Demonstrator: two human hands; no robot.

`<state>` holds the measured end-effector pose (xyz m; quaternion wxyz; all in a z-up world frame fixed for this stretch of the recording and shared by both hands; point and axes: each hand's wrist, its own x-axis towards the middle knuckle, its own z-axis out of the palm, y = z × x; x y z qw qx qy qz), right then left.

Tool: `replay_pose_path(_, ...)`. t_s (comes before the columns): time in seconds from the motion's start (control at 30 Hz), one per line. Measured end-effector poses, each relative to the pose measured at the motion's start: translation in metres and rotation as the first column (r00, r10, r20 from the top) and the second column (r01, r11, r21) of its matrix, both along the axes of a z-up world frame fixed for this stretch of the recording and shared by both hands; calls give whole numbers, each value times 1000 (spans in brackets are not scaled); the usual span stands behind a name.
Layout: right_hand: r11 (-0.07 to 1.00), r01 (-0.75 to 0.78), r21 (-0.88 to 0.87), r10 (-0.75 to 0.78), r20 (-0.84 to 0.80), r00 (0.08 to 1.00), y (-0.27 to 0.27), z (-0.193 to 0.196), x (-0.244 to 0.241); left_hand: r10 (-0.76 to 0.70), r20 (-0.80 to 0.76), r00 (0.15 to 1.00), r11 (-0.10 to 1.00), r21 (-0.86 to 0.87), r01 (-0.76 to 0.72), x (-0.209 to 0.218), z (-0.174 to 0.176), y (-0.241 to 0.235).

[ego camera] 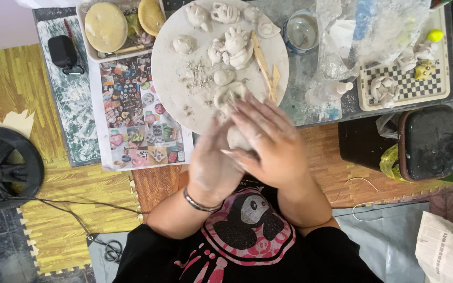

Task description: The person repeatedly rolls and shapes a lump of white clay between their hands into a smooth ball. They occasionally dip their fingers into a small container of water to moisten the clay and continue shaping it. Finished clay pieces are visible on a plate nearby.

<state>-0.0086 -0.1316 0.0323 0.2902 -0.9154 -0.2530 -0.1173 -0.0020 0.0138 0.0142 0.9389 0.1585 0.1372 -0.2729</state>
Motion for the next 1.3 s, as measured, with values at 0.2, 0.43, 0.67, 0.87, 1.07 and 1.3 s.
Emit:
replay_pose_path(0.2, 927, -374, -25, 369, 232, 900, 16, 14, -15, 84, 487, 869, 988, 74, -137, -13, -31, -2)
replay_pose_path(0.43, 977, -206, -49, 208, 39, 977, -12, 23, -30, 87, 58, 995, 988, -131, -79, -17, -4, -6)
replay_pose_path(0.67, 824, 161, 544, 50, -351, 935, 24, -29, -49, -115, 97, 989, 751, -643, 151, -17, -5, -14)
replay_pose_path(0.87, 916, -401, -21, 399, 155, 904, -2, 30, -46, -4, 51, 999, 987, -160, 12, -16, 3, -2)
replay_pose_path(1.07, 991, -130, 33, 127, 77, 989, -14, 21, -30, 79, 281, 956, 950, -312, 14, -25, -12, 5)
replay_pose_path(1.3, 988, -146, -49, 151, 115, 982, 7, 20, -37, 68, 109, 992, 993, -102, -57, -30, -11, -8)
